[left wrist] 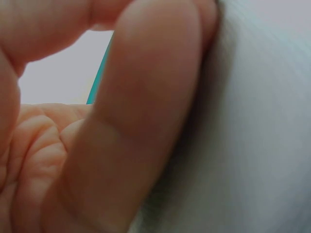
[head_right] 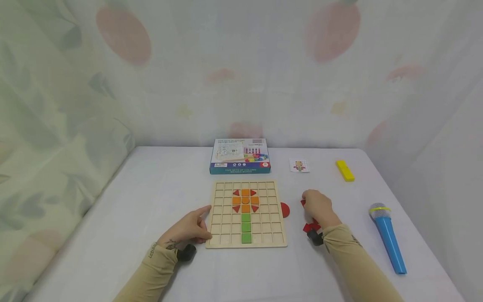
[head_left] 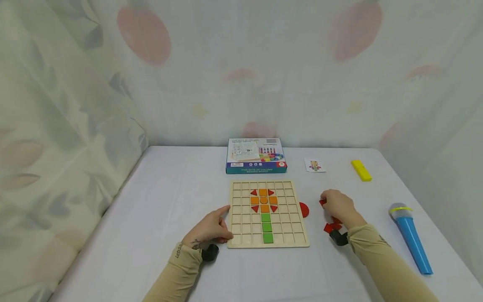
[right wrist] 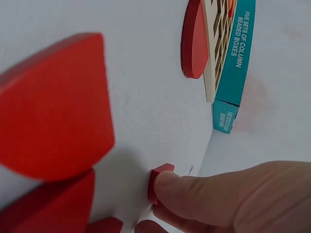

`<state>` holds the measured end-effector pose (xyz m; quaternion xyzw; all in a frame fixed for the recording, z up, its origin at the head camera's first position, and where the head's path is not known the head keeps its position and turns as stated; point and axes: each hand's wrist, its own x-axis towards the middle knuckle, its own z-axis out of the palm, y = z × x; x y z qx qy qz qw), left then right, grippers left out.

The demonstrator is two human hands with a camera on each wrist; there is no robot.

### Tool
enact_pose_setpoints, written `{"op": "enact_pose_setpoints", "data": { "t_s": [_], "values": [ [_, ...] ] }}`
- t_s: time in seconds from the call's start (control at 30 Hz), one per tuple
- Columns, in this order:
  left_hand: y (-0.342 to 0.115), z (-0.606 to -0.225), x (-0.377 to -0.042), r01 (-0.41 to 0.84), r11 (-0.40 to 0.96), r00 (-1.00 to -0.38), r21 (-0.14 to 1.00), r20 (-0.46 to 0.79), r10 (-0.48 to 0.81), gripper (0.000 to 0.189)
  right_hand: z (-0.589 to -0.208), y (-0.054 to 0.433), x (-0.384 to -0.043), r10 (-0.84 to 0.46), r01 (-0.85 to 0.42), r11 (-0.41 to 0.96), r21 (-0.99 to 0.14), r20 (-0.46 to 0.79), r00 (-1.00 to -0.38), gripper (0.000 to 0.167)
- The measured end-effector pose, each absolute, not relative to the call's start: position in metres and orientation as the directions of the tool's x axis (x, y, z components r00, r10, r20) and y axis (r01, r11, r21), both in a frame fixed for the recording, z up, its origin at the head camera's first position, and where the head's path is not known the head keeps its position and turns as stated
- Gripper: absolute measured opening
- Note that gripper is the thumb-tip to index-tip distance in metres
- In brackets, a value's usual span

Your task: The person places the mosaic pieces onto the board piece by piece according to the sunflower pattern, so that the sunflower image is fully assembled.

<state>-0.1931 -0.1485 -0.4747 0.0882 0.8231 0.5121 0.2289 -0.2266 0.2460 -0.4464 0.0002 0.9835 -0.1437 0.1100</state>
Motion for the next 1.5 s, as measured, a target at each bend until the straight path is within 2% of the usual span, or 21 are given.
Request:
{"op": "enact_pose_setpoints", "data": {
  "t_s": [0.27,0.47,0.6,0.73,0.83,1.13,1.2,1.4,1.5],
  "values": [
    [-0.149,-0.476,-0.194,-0.086,0.457,-0.880,0.885,-0.282,0.381,0.098,-0.449,0.247,-0.229,-0.040,0.016,0.964,-0.267,-0.205,-0.978,0.032],
    [-0.149,-0.475,-0.193,-0.097,0.453,-0.879,0.886,-0.290,0.378,0.098,-0.446,0.246,-0.228,-0.051,0.015,0.966,-0.258,-0.247,-0.968,0.021],
    [-0.149,-0.475,-0.193,-0.106,0.446,-0.879,0.889,-0.293,0.376,0.099,-0.442,0.238,-0.227,-0.075,-0.006,0.940,-0.341,-0.189,-0.979,0.019],
    [-0.148,-0.475,-0.194,-0.112,0.439,-0.879,0.891,-0.295,0.374,0.099,-0.435,0.223,-0.228,-0.130,-0.072,0.895,-0.441,-0.102,-0.986,0.029],
    [-0.149,-0.475,-0.194,-0.115,0.440,-0.879,0.891,-0.298,0.373,0.099,-0.430,0.208,-0.230,-0.144,-0.075,0.854,-0.515,-0.096,-0.985,0.034],
    [-0.149,-0.476,-0.194,-0.103,0.454,-0.878,0.885,-0.296,0.377,0.099,-0.435,0.161,-0.231,-0.219,-0.078,0.687,-0.722,-0.103,-0.970,0.011],
    [-0.149,-0.476,-0.194,-0.106,0.455,-0.878,0.884,-0.298,0.375,0.099,-0.439,0.153,-0.230,-0.233,-0.080,0.657,-0.750,-0.101,-0.967,0.012],
    [-0.149,-0.475,-0.194,-0.106,0.461,-0.879,0.881,-0.300,0.371,0.099,-0.445,0.139,-0.227,-0.251,-0.096,0.614,-0.783,-0.079,-0.965,0.026],
    [-0.149,-0.475,-0.194,-0.110,0.459,-0.879,0.882,-0.302,0.370,0.099,-0.447,0.137,-0.227,-0.257,-0.106,0.618,-0.779,-0.073,-0.964,0.016]
  ]
}}
